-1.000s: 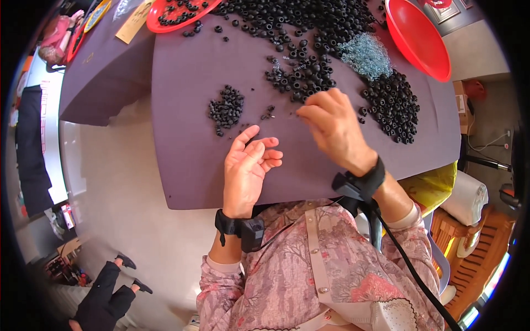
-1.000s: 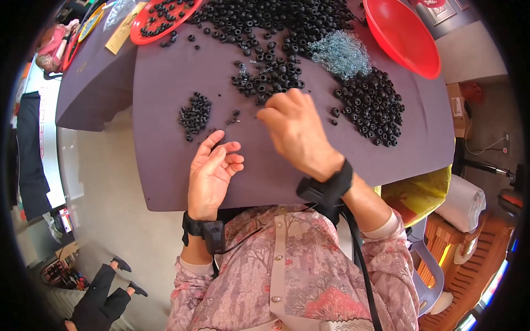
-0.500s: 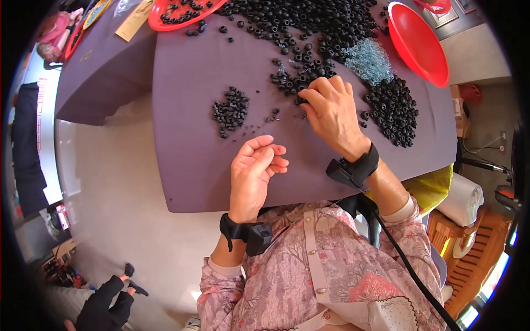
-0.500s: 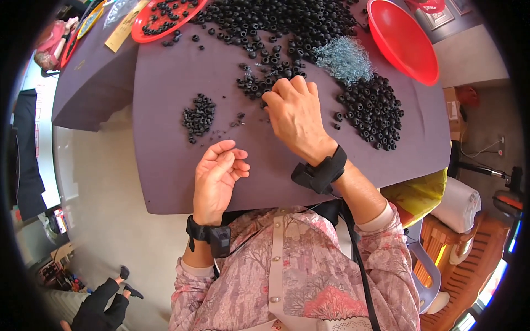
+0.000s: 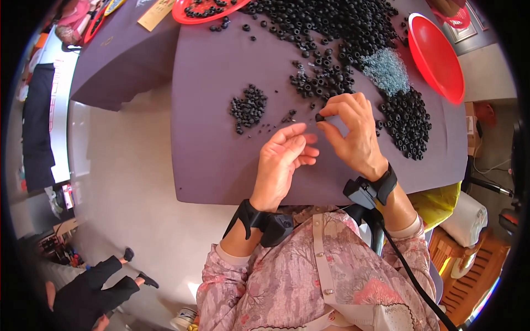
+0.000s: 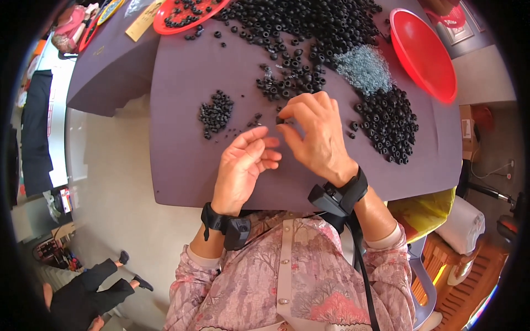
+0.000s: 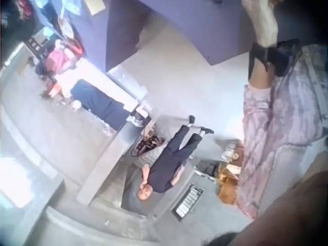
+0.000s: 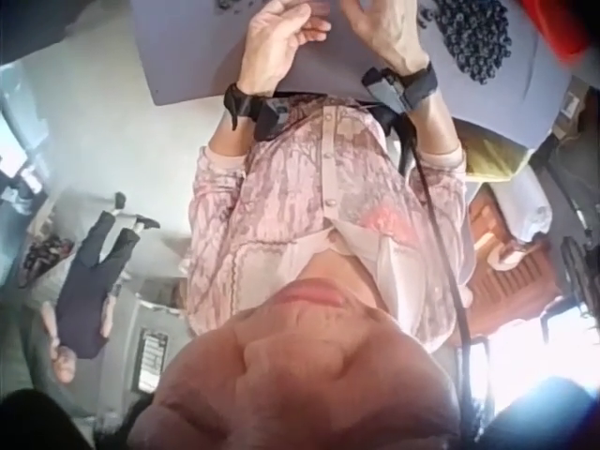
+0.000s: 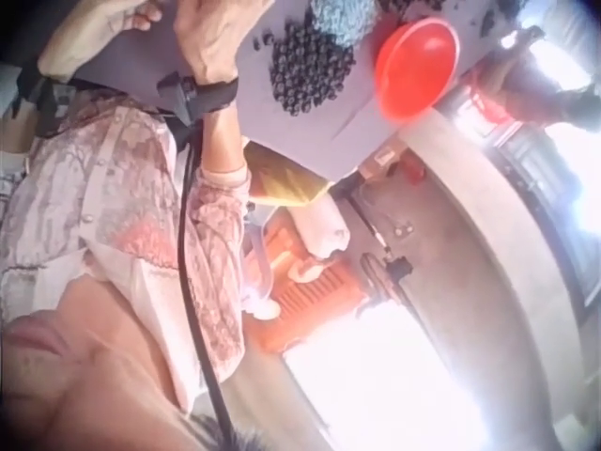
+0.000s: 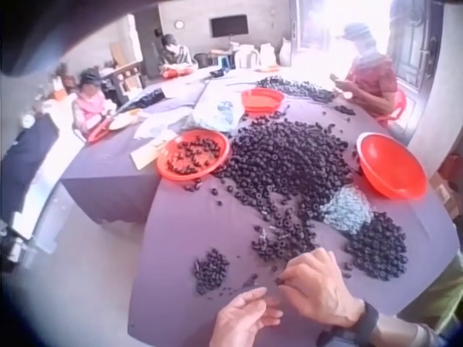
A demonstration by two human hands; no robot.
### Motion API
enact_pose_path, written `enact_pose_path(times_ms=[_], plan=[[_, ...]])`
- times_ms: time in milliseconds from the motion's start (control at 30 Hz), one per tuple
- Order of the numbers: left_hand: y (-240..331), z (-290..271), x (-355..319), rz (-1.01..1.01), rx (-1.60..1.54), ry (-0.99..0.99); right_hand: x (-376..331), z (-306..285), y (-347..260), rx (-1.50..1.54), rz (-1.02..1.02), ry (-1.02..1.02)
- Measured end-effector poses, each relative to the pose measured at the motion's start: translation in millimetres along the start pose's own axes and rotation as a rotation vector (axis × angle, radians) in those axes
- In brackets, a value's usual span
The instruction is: The person picks up a black bead and a small metal piece by hand, then presses the metal piece into the bead. They repeat this process for several pieces, occasionally sorting through the pile of beads on the table.
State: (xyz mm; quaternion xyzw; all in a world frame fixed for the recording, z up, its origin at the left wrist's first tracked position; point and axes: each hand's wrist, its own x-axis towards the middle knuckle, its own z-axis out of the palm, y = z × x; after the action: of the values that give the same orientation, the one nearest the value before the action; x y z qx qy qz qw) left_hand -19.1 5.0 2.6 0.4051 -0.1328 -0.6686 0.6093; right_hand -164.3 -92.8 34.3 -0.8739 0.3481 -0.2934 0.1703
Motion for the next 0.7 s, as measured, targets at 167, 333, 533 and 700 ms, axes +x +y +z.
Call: enact_pose_path(times_ms=[167,333,533,700], plan=[[-7,11,9,0.003,-0.091,-0.004,-13,-1,-10,0.202,0.018,0.011],[-13,10,6,0.013,-0.096,0.012,-27,2,-8,0.345,0.119,0.019],[-14,7,2,0.058,-0.125,-0.006,-34,2,-8,0.481,0.142,0.010],[-16,11,0,0.012,-0.134,0.022,-40,7,-6,0.570,0.158,0.000]])
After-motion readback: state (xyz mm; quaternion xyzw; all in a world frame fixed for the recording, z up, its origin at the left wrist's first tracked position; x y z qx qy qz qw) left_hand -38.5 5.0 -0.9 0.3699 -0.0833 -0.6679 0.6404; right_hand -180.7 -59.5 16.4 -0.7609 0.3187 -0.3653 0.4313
